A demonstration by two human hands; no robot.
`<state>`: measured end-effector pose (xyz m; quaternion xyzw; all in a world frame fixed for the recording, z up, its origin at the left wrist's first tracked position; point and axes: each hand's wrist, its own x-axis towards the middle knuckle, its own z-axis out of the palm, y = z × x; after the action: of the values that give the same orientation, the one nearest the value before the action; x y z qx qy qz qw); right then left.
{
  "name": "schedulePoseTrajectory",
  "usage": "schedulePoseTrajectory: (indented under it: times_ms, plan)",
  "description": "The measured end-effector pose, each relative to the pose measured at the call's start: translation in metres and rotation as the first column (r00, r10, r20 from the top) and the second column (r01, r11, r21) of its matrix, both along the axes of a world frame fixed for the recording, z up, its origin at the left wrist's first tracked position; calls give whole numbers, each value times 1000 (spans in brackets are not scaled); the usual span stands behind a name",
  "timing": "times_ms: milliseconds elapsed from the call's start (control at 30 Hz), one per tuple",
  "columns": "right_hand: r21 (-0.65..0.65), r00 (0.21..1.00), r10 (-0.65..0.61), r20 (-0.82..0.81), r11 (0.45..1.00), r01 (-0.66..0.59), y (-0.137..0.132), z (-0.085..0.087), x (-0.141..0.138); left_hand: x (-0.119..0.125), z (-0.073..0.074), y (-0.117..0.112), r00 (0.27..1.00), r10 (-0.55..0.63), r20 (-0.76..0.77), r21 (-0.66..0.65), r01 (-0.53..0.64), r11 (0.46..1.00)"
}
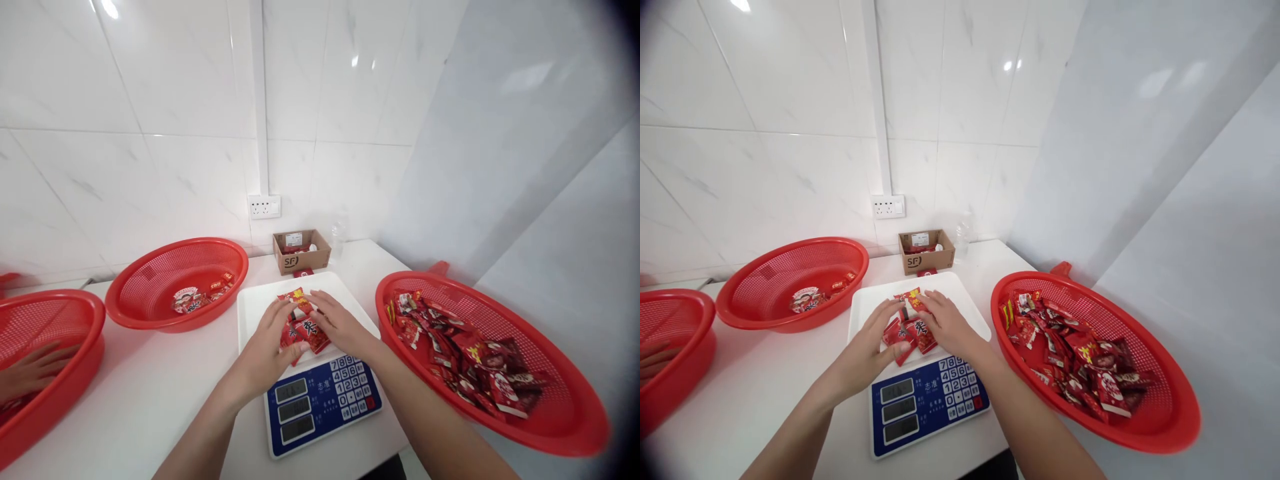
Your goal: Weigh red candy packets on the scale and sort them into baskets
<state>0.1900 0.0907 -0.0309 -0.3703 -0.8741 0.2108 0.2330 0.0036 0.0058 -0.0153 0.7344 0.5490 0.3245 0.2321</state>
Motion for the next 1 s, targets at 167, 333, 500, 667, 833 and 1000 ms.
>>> schedulePoseTrajectory:
  times_ms: [167,333,500,667,833,1000]
  plan:
    - [-9,998,-42,36,999,42,-10,-17,23,8,-12,3,962,-68,-265,-133,34,991]
    - [-14,1000,11,21,1000,-11,-18,-22,22,12,-12,5,914,-164,-372,-210,89,974]
    - [6,996,-15,-83,1000,16,-28,-10,36,3,-7,-2,912,-137,-386,-230,48,972]
    - [105,975,-193,-115,973,205,-38,-16,84,-35,-10,-26,922,119,-369,-83,-160,984]
    - [158,941,-333,-64,927,339,-44,-33,119,-85,-26,-51,797,514,-315,138,-498,856]
    - [97,940,-342,-12,935,341,-44,-34,119,-117,-39,-71,612,659,-438,151,-673,724]
